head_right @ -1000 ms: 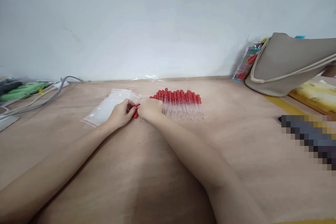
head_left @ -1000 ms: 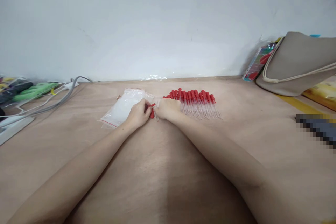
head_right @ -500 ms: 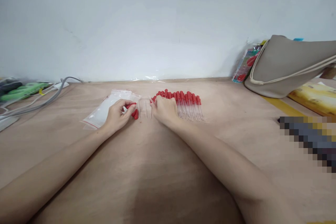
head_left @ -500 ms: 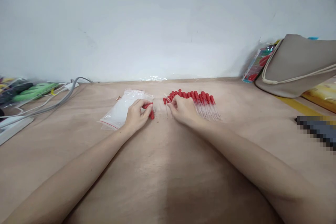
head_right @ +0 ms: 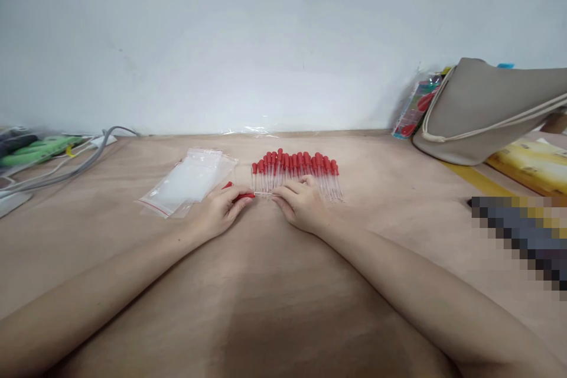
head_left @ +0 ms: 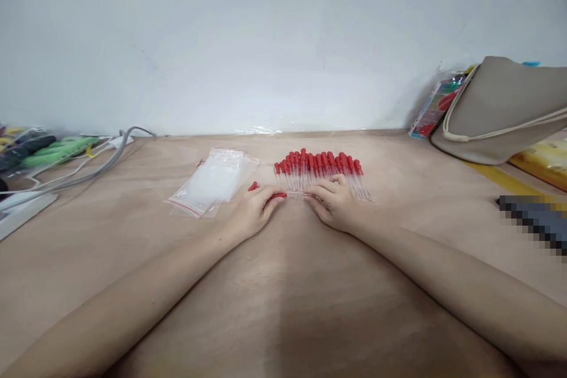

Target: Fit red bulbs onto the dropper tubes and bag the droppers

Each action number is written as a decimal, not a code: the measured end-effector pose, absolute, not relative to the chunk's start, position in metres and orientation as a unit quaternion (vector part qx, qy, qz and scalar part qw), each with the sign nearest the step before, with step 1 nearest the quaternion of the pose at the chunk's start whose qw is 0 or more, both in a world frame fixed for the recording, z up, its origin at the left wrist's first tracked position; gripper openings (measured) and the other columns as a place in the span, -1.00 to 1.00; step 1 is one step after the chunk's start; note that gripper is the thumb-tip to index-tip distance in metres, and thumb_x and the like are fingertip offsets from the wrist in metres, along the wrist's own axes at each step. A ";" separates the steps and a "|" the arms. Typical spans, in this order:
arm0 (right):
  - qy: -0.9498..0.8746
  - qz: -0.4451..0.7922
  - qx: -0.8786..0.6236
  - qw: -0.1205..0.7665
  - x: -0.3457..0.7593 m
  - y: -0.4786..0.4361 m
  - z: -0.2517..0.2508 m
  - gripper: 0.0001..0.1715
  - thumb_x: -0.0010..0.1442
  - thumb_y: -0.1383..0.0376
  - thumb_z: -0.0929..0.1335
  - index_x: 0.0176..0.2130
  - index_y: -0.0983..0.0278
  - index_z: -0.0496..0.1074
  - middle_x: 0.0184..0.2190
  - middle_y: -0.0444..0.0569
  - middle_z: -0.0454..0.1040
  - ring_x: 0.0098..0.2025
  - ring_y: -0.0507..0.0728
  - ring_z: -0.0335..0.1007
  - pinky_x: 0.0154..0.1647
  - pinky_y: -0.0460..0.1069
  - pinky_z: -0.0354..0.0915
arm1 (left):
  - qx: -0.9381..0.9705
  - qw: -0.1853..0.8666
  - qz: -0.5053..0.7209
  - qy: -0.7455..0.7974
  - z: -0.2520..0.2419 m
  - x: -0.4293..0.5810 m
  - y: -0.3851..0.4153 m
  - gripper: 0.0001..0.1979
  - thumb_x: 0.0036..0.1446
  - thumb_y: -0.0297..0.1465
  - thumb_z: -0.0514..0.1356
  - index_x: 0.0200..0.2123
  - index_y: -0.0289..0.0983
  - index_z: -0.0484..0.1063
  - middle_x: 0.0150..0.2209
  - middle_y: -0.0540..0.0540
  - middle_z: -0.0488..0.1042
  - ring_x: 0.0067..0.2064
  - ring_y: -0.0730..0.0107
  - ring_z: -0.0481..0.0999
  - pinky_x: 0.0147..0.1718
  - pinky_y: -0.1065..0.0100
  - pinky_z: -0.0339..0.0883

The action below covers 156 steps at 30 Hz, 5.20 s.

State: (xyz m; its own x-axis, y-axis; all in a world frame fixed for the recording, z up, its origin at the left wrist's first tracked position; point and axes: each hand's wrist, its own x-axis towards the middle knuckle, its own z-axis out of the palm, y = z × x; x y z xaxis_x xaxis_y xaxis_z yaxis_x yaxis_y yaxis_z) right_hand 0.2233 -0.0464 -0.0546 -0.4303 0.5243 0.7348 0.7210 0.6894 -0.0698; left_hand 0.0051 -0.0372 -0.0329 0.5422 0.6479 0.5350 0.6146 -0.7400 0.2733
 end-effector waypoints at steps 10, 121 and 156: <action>-0.849 -0.123 -0.358 0.368 0.223 -0.048 -0.052 -0.80 0.22 0.30 0.23 -0.30 0.27 0.43 -0.41 -0.10 0.51 -0.42 -0.01 0.32 -0.18 0.03 -0.02 | 0.862 0.089 0.356 0.351 -0.037 0.006 -0.035 -0.87 0.18 -0.42 0.06 -0.27 -0.29 0.40 -0.35 -0.02 0.50 -0.32 0.44 0.45 -0.30 0.41 0.31; -0.843 0.040 -0.361 0.396 0.227 -0.053 -0.051 -0.74 0.24 0.36 0.15 -0.14 0.30 0.35 -0.27 0.04 0.44 -0.22 0.07 0.36 -0.22 -0.02 0.30 | 0.857 0.096 0.369 0.348 -0.038 0.003 -0.031 -0.86 0.16 -0.37 0.10 -0.25 -0.27 0.41 -0.32 -0.06 0.47 -0.31 0.42 0.43 -0.32 0.38 0.31; -0.879 -0.068 -0.372 0.291 0.216 -0.057 -0.038 -0.70 0.23 0.31 0.16 -0.34 0.29 0.43 -0.45 -0.08 0.49 -0.48 0.00 0.21 -0.32 0.02 -0.15 | 0.903 0.097 0.327 0.261 -0.037 0.000 -0.036 -0.89 0.13 -0.40 0.13 -0.29 -0.31 0.40 -0.37 -0.09 0.46 -0.35 0.43 0.43 -0.38 0.41 0.31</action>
State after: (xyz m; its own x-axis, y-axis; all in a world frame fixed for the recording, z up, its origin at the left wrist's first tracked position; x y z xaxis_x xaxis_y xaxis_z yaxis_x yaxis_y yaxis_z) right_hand 0.2159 -0.0574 -0.0376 -0.5540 0.6141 0.5621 0.6928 0.7145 -0.0978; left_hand 0.0000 -0.0365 -0.0370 0.6498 0.5347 0.5402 0.4085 -0.8450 0.3451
